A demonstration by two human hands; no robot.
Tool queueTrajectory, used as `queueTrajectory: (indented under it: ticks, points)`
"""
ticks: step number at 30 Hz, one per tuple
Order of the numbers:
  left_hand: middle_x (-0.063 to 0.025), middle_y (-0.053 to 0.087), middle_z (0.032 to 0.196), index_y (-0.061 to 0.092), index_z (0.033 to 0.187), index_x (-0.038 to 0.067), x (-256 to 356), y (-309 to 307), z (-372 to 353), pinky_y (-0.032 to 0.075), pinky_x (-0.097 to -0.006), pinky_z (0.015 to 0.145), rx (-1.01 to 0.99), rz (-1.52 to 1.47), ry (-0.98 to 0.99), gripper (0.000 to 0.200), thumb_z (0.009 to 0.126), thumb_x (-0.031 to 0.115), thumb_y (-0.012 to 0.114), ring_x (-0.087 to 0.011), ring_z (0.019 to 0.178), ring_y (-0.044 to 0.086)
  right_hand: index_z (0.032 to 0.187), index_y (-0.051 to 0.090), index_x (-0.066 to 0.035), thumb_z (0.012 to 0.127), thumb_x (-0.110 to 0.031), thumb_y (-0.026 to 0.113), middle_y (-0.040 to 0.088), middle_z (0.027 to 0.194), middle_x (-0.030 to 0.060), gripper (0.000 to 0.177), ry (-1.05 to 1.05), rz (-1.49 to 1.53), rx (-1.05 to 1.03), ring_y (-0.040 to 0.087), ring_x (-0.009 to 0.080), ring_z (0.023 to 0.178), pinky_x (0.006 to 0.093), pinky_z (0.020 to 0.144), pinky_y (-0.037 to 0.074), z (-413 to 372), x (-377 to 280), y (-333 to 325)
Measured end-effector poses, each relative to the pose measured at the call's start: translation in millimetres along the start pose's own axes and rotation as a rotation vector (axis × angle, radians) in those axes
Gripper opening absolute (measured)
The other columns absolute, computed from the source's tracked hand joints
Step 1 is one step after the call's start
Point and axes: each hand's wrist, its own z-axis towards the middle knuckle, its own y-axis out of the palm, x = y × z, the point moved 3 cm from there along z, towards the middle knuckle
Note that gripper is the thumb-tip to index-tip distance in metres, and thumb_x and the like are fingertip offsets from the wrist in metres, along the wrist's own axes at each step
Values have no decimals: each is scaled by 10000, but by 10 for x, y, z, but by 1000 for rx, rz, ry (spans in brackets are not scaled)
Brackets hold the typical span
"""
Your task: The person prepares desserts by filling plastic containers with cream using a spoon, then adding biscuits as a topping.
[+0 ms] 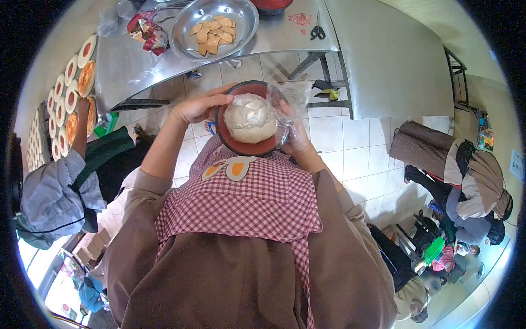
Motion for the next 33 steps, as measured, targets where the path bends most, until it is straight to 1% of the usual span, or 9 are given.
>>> queueTrajectory:
  ticks: [5, 7, 9, 11, 13, 16, 19, 28, 33]
  points:
    - [-127, 469, 1308, 316, 1403, 48, -329, -86, -43, 571, -321, 686, 122, -65, 90, 686, 855, 363, 582, -211, 1123, 529, 1426, 283, -148, 917, -387, 497, 407, 1379, 138, 601, -160, -120, -68, 424, 264, 1248, 373, 1009, 392, 15, -120, 234]
    - [-114, 516, 1266, 375, 1379, 34, -338, -58, -102, 439, -277, 926, 141, -143, 66, 645, 825, 271, 605, -174, 1123, 513, 1428, 275, -160, 904, -362, 511, 401, 1381, 155, 610, -195, -146, -125, 420, 280, 1251, 389, 1015, 385, 42, -223, 234]
    - [-113, 513, 1270, 380, 1376, 31, -270, -9, -152, 428, -285, 941, 163, -125, 30, 641, 825, 272, 601, -179, 1135, 505, 1447, 218, -171, 835, -259, 582, 394, 1375, 198, 717, -231, -52, -295, 413, 306, 1253, 416, 1027, 370, 68, -351, 300]
    - [-111, 511, 1274, 385, 1373, 28, -299, -20, -150, 417, -292, 956, 180, -108, -3, 636, 825, 273, 597, -184, 1147, 497, 1420, 281, -159, 844, -210, 577, 392, 1375, 188, 650, -266, -192, -348, 438, 291, 1224, 402, 1001, 397, 68, -436, 402]
    - [-118, 493, 1283, 347, 1396, 57, -361, -65, -86, 549, -254, 622, 153, 12, 54, 663, 842, 352, 563, -173, 1085, 543, 1394, 344, -147, 853, -160, 573, 391, 1375, 179, 587, -299, -331, -398, 463, 276, 1195, 387, 975, 424, 75, -526, 446]
    - [-109, 516, 1256, 358, 1390, 59, -384, -67, -75, 550, -268, 622, 113, -1, 61, 651, 839, 341, 560, -153, 1029, 570, 1234, 527, -95, 861, -131, 597, 490, 1293, 178, 382, -303, -897, -514, 507, 231, 1142, 353, 947, 435, 88, -538, 407]
    - [-97, 542, 1214, 376, 1378, 58, -389, -6, -127, 543, -260, 630, 139, -122, 80, 631, 828, 310, 558, -151, 973, 591, 968, 587, -48, 924, -164, 548, 637, 1056, 114, 130, -374, -609, -113, 597, 194, 977, 318, 869, 471, 110, -479, 182]
    - [-77, 568, 1118, 360, 1372, 54, -706, -121, -121, 497, -183, 645, 325, -265, 167, 640, 795, 254, 549, -110, 889, 588, 982, 538, -46, 877, 14, 420, 577, 914, 41, 169, -213, 102, 184, 576, 170, 807, 343, 776, 489, 82, 23, -779]
    - [-73, 549, 1172, 343, 1376, 56, -749, -95, -138, 515, -277, 779, 374, -386, 225, 647, 805, 266, 564, -158, 1011, 571, 981, 535, -52, 932, -235, 428, 587, 872, 78, 217, 9, 126, 133, 572, 208, 792, 472, 803, 469, -86, 113, -647]
